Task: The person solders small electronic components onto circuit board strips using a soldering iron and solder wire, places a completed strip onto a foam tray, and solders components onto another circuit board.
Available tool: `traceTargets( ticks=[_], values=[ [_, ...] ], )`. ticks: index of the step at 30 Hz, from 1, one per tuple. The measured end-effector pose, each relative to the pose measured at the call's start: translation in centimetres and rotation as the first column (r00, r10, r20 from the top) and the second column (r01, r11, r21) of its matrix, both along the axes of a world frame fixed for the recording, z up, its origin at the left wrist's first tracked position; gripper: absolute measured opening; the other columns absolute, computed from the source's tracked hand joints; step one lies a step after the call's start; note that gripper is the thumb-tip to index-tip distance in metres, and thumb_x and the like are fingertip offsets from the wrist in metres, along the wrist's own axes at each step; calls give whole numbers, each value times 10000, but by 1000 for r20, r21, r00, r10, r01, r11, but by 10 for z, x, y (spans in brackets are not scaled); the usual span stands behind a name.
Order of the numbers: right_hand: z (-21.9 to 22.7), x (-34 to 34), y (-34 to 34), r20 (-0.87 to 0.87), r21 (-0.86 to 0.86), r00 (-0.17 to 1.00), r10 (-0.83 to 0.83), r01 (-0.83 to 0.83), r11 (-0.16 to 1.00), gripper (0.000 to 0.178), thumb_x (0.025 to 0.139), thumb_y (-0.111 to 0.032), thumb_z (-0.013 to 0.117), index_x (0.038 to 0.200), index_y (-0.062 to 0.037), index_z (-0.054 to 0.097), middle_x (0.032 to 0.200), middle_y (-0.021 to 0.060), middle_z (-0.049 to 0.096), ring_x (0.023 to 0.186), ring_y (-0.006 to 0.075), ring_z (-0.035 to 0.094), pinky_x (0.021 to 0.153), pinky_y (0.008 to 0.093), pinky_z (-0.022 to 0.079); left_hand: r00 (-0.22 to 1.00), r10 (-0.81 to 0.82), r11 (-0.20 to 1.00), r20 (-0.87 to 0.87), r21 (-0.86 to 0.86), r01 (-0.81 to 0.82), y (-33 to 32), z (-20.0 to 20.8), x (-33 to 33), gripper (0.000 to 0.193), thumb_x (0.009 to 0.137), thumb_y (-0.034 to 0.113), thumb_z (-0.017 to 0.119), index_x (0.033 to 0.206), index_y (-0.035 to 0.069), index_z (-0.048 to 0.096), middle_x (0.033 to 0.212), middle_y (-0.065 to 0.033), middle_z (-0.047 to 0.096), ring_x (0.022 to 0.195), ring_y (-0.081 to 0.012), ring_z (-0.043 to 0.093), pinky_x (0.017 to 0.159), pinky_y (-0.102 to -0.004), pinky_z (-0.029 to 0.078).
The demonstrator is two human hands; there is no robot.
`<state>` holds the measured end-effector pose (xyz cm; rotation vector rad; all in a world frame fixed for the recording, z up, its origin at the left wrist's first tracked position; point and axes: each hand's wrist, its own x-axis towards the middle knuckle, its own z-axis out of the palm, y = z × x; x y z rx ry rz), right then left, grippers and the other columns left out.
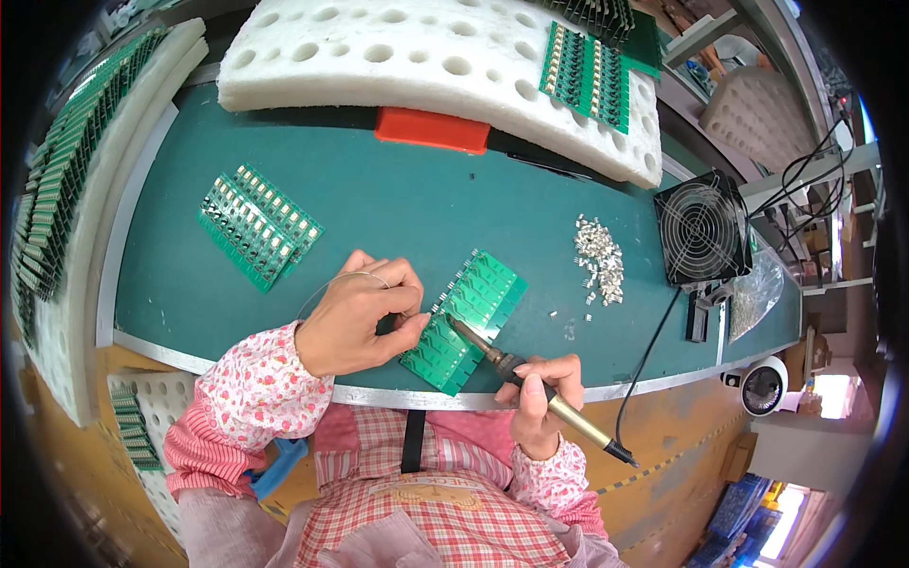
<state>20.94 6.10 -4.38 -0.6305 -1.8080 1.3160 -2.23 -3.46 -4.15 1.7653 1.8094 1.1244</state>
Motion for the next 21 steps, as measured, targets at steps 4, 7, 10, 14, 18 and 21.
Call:
traceTargets(
  ticks=[4,7,10,14,18,21],
  values=[
    [3,-1,1,49,33,998,39,-40,999,69,875,-40,585,890,9,539,618,81,619,488,130,609,473,261,485,1000,6,1000,3,-4,-6,0,0,0,200,766,90,698,649,66,538,784,-13,582,687,-174,518,773,-324,342],
    [1,-1,0,72,38,997,28,-31,999,70,876,-45,588,888,7,544,619,84,623,497,133,619,479,262,490,1000,2,1000,-7,-2,-2,0,-1,0,202,766,93,700,650,68,536,786,-11,580,684,-175,515,768,-325,340],
    [1,-1,-1,83,33,996,27,-29,999,74,876,-53,591,890,7,550,619,87,627,504,136,628,483,260,493,1000,6,1000,-25,-8,-6,0,-2,1,197,768,96,701,657,69,540,784,-11,575,682,-178,512,763,-326,338],
    [2,-2,0,99,49,995,28,-33,998,85,876,-62,595,895,9,552,624,85,634,508,142,636,480,261,496,999,8,1000,-35,4,-8,1,-3,0,191,772,101,703,667,71,546,785,-11,570,678,-181,507,760,-324,335],
    [2,-4,-1,80,33,997,17,-20,999,84,876,-60,593,892,11,551,627,80,636,504,146,635,474,262,494,1000,4,1000,-26,4,-4,1,-3,-1,191,774,102,703,668,72,547,778,-9,562,675,-180,505,756,-324,334],
    [1,-5,-1,86,19,996,17,-19,1000,85,876,-58,594,887,14,549,630,80,637,509,149,639,472,265,496,999,0,1000,-34,21,0,1,-3,-1,189,774,101,702,669,73,547,772,-6,552,675,-179,504,751,-326,333]
  ],
)
